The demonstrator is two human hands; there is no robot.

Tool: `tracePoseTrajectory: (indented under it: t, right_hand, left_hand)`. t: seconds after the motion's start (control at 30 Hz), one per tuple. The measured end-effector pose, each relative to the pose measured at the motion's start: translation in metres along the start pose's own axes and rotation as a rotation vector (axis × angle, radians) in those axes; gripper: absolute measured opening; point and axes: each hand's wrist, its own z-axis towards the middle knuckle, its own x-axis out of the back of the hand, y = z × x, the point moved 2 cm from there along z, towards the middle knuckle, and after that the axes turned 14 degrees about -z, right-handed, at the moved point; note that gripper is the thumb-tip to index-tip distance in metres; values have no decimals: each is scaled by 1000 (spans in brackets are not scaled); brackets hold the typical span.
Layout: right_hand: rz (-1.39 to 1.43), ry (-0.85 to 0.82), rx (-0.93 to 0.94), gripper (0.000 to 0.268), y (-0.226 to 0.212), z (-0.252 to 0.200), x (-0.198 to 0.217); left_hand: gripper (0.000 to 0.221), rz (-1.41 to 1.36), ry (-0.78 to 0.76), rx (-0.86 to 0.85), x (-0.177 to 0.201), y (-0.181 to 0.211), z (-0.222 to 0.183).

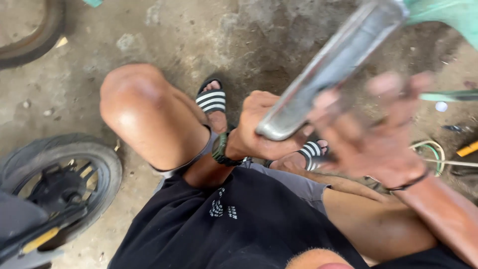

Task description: Polishing a metal exhaust shield by hand using a rubbing motion.

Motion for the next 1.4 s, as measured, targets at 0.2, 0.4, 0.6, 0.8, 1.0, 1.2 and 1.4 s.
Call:
tracePoseTrajectory:
  t: [0.2, 0.4, 0.6, 0.8, 1.0, 1.2, 1.4]
  right_hand:
    - [-145, 102, 30, 70, 10, -4, -17]
    - [-52, 280, 189, 65, -4, 18, 2]
    - [26, 227, -43, 83, -4, 14, -9]
    - [94, 147, -44, 92, 10, 19, 5]
    - [-85, 238, 102, 70, -2, 19, -5]
    - [-14, 269, 131, 38, -15, 25, -4]
    - [-20, 131, -84, 86, -4, 18, -6]
  left_hand:
    - [44, 21, 43, 25, -2, -3, -7]
    - [43, -26, 38, -6, 2, -12, -10]
    - [38, 1, 64, 26, 0, -11, -7]
    - [45, -7, 62, 21, -2, -7, -10]
    - [44, -36, 79, 70, 0, -10, -14]
    - [52, -178, 149, 160, 2, -17, -20]
    - [58, -82, 168, 258, 6, -25, -35]
